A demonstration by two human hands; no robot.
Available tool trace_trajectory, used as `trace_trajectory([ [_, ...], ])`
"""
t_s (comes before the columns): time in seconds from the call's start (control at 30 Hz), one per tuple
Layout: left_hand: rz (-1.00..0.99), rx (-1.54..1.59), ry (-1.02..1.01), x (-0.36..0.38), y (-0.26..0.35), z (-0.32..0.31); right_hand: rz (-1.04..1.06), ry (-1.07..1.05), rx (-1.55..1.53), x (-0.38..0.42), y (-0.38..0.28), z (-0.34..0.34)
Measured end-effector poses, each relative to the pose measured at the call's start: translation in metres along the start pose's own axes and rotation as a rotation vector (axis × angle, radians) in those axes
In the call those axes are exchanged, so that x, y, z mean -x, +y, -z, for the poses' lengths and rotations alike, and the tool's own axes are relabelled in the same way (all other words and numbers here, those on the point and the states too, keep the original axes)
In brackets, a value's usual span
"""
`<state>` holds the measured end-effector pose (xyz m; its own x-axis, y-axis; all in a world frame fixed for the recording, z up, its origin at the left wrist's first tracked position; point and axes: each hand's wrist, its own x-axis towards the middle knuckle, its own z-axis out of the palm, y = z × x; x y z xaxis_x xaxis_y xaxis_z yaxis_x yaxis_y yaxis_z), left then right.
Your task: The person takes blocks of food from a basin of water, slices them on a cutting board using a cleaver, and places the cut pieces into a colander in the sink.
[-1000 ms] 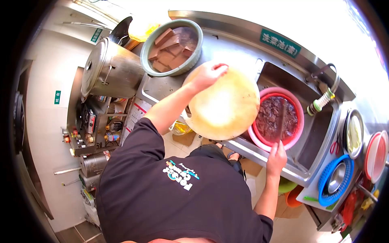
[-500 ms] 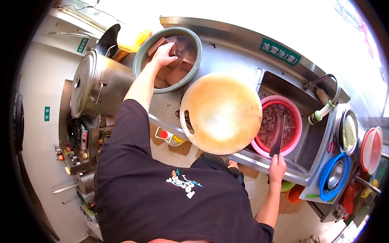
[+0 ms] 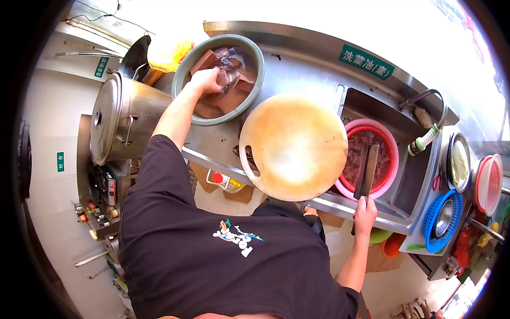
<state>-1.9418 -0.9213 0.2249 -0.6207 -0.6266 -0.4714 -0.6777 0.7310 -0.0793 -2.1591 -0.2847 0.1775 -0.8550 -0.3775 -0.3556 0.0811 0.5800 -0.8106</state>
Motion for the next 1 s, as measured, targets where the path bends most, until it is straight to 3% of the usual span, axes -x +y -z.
trace_trajectory([
  [0.03, 0.098, 0.019, -0.080, 0.005, 0.006, 0.003, -0.003, -0.001, 0.000, 0.000, -0.001, -0.002],
  [0.1, 0.135, 0.066, -0.054, 0.010, 0.012, -0.004, -0.031, -0.003, -0.034, -0.001, -0.003, -0.006],
  [0.17, 0.203, 0.178, 0.275, 0.012, 0.014, -0.027, -0.022, -0.018, -0.029, -0.002, -0.002, -0.007],
  [0.2, 0.207, 0.195, 0.321, 0.013, 0.016, -0.033, -0.009, -0.032, -0.023, -0.003, -0.003, -0.009],
  [0.3, 0.318, 0.144, 0.183, 0.027, 0.034, -0.013, 0.002, -0.037, -0.033, -0.003, -0.007, -0.012],
  [0.43, 0.220, 0.127, 0.372, 0.029, 0.026, -0.026, -0.003, -0.063, -0.063, -0.007, 0.000, -0.013],
  [0.5, 0.240, 0.201, 0.265, 0.027, 0.022, -0.027, 0.010, -0.046, -0.058, -0.005, -0.003, -0.015],
  [0.57, 0.059, 0.278, 0.518, 0.023, 0.019, -0.038, 0.010, -0.048, -0.068, -0.006, 0.001, -0.014],
  [0.6, 0.005, 0.349, 0.542, 0.024, 0.020, -0.039, 0.011, -0.049, -0.081, -0.006, 0.003, -0.015],
  [0.63, 0.002, 0.346, 0.540, 0.022, 0.021, -0.037, 0.007, -0.048, -0.084, -0.005, 0.005, -0.014],
  [0.7, 0.184, 0.203, 0.095, 0.025, 0.025, -0.030, -0.004, -0.064, -0.075, -0.004, 0.005, -0.011],
  [0.77, 0.155, 0.237, 0.099, 0.032, 0.027, -0.024, -0.012, -0.043, -0.080, -0.005, 0.007, -0.009],
  [0.83, 0.095, 0.395, 0.326, 0.038, 0.032, -0.023, -0.038, -0.019, -0.090, 0.000, 0.014, -0.010],
  [0.97, 0.128, 0.250, 0.283, 0.029, 0.038, -0.020, -0.034, -0.030, -0.097, -0.004, 0.020, -0.004],
  [1.0, 0.077, 0.321, 0.363, 0.029, 0.038, -0.024, -0.006, -0.031, -0.091, -0.002, 0.020, -0.004],
])
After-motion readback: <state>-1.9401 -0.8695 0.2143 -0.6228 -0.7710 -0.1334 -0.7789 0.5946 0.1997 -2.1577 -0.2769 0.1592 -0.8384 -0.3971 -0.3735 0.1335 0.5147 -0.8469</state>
